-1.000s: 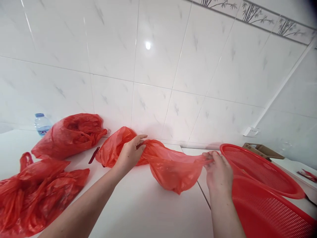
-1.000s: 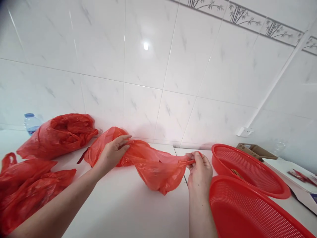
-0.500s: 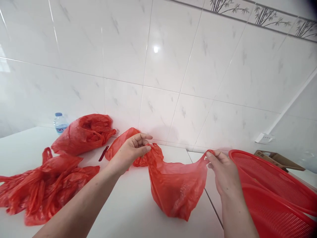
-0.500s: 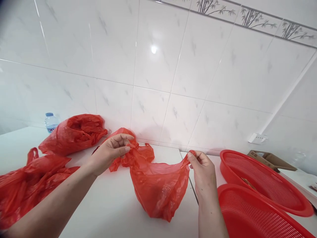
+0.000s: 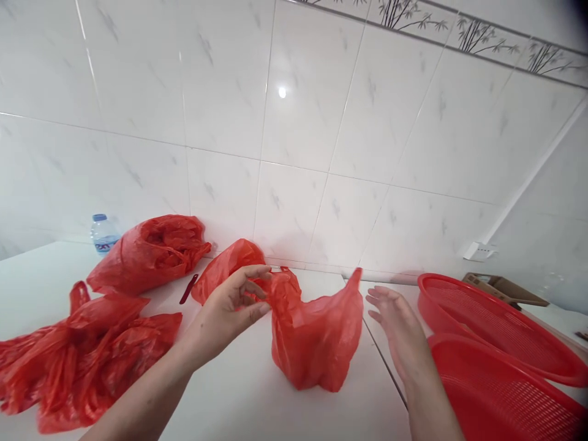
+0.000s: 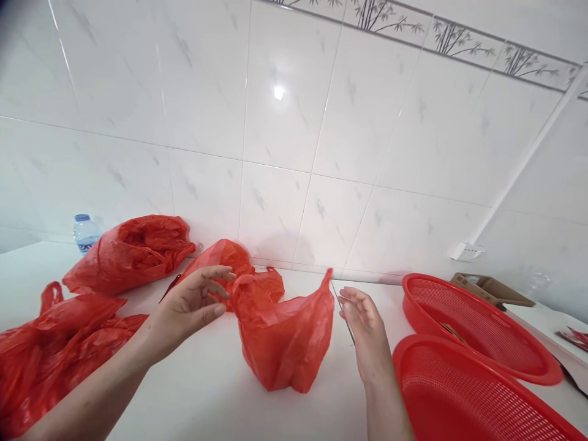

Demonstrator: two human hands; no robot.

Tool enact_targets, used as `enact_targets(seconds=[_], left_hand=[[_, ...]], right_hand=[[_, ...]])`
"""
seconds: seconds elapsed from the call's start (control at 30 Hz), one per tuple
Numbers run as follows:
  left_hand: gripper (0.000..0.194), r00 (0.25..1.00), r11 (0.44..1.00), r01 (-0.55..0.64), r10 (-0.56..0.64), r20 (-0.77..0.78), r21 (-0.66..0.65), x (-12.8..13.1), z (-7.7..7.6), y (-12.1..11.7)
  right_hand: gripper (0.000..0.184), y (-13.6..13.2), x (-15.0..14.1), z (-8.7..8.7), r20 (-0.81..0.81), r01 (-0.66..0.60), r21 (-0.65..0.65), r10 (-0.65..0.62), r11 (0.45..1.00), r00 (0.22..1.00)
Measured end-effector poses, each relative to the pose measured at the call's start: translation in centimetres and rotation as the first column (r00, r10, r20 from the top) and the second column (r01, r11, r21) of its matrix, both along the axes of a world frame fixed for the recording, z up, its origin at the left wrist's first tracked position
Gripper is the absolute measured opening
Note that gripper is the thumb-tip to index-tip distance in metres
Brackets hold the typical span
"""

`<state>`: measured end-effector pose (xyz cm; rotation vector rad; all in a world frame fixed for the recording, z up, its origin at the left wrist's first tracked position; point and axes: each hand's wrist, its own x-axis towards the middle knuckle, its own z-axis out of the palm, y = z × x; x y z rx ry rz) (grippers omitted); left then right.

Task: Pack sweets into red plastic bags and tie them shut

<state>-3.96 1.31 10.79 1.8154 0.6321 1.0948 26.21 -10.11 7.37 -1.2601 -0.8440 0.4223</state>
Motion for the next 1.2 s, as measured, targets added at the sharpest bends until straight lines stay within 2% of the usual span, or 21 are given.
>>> enact_targets(seconds=[0.13,0.27,0.33,0.43,0.53,0.6,0.67,0.7,0.77,0.83,0.9,0.97,1.03,1.1,1.2], left_hand=[[0.071,0.994,0.996,-0.087,0.089,-0.064,0.029,-1.2,-3.8,1.1],[0.091,0.991,0.999,0.019,-0.025,-0.132,-0.049,0.5,-7.9,2.3],[0.102,0.991,0.993,0.047,-0.060,-0.118,-0.105,2.5,-9.6,2.8],[0.106,0.998,0.988,0.032,-0.039,-0.042,-0.153,5.9,-11.4,3.4],[0.107,0.996,0.965,0.077,-0.065,0.059,-0.249,8.7,-12.1,3.3],[0.103,0.988,0.936,0.129,-0.093,0.122,-0.328,9.9,-12.4,2.8],[0.078,0.968,0.878,0.218,-0.140,0.206,-0.426,10.5,-12.8,2.2],[0.059,0.951,0.826,0.275,-0.157,0.268,-0.493,10.6,-13.1,1.9],[0.028,0.903,0.681,0.372,-0.109,0.416,-0.631,10.4,-13.8,1.7],[0.017,0.855,0.529,0.429,0.025,0.518,-0.732,10.1,-14.5,1.8],[0.016,0.822,0.431,0.466,0.113,0.558,-0.773,9.9,-15.1,2.3],[0.016,0.803,0.382,0.507,0.118,0.584,-0.773,9.9,-15.4,2.7],[0.016,0.794,0.357,0.531,0.107,0.599,-0.769,9.9,-15.6,3.0],[0.016,0.780,0.351,0.558,0.087,0.619,-0.752,9.9,-15.6,3.0],[0.018,0.726,0.364,0.640,0.003,0.688,-0.677,9.8,-15.8,2.9]], right_hand=[[0.057,-0.9,1.1,-4.7,-0.001,-0.045,-0.064,0.045,0.997,0.999],[0.072,1.4,1.3,-7.6,-0.042,-0.044,-0.137,0.039,0.990,0.998],[0.081,3.5,1.0,-8.3,-0.046,-0.010,-0.213,0.000,0.977,0.999],[0.094,6.8,0.3,-8.9,-0.042,0.041,-0.330,-0.058,0.943,0.997],[0.097,9.1,-1.1,-9.0,-0.084,0.024,-0.340,-0.056,0.940,0.995],[0.089,9.7,-2.2,-8.9,-0.106,-0.029,-0.326,-0.006,0.945,0.994],[0.071,9.5,-3.1,-8.9,-0.170,-0.158,-0.288,0.112,0.945,0.979],[0.062,9.2,-3.4,-8.9,-0.228,-0.236,-0.253,0.180,0.938,0.957],[0.048,8.2,-3.3,-9.0,-0.369,-0.339,-0.131,0.272,0.931,0.889],[0.040,7.2,-2.7,-9.1,-0.487,-0.330,0.006,0.291,0.944,0.823],[0.035,6.4,-1.9,-9.4,-0.566,-0.307,0.097,0.306,0.947,0.766],[0.033,5.9,-1.4,-9.7,-0.621,-0.328,0.111,0.323,0.938,0.714],[0.036,5.8,-1.4,-10.1,-0.652,-0.359,0.084,0.324,0.929,0.685],[0.036,5.9,-1.8,-10.5,-0.667,-0.393,0.067,0.334,0.917,0.666],[0.027,5.9,-2.5,-11.1,-0.703,-0.436,0.111,0.381,0.893,0.600]])
